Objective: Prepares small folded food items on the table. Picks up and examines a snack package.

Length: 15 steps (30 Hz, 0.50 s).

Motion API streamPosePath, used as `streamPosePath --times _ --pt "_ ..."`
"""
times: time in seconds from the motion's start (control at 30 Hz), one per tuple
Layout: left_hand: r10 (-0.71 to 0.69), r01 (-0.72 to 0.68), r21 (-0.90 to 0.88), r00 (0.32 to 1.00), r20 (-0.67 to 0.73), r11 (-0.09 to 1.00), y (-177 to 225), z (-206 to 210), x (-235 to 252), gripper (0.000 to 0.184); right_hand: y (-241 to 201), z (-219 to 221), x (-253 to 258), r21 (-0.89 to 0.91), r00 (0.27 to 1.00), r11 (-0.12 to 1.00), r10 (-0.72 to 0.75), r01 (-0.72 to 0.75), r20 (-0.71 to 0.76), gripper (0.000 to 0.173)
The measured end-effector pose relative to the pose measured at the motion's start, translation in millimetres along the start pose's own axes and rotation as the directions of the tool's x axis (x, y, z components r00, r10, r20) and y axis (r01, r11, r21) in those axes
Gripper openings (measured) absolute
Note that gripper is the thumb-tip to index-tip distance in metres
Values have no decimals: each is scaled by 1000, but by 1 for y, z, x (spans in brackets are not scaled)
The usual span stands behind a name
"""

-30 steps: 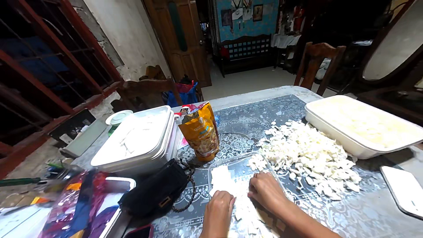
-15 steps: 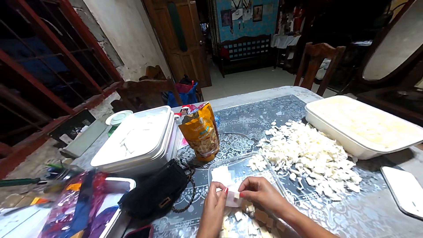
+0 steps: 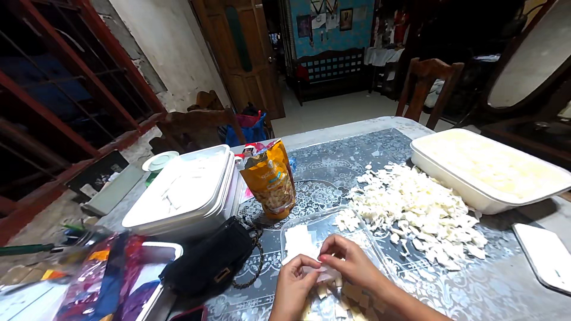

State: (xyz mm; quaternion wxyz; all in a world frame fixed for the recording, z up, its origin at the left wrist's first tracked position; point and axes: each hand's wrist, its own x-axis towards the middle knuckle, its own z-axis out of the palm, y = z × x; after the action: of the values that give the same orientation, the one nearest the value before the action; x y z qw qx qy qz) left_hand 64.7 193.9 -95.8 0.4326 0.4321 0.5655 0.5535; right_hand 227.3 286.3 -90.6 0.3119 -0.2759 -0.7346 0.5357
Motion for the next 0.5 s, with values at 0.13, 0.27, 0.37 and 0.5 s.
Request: streamPosePath --times 0.13,0.27,0.37,0.5 --pt "-191 197 -223 980 51 955 8 -3 2 7 9 3 -2 -331 935 875 -319 354 156 24" --pt "-251 260 -326 965 71 909 15 -7 4 20 11 -1 1 -275 927 885 -362 375 97 20" --pt "-146 157 -170 986 75 973 14 -4 0 17 4 -2 -1 -125 998 990 -70 69 -7 19" --pt "52 -48 124 998 -34 991 5 -2 -2 10 1 -11 3 -64 992 993 105 -100 73 25"
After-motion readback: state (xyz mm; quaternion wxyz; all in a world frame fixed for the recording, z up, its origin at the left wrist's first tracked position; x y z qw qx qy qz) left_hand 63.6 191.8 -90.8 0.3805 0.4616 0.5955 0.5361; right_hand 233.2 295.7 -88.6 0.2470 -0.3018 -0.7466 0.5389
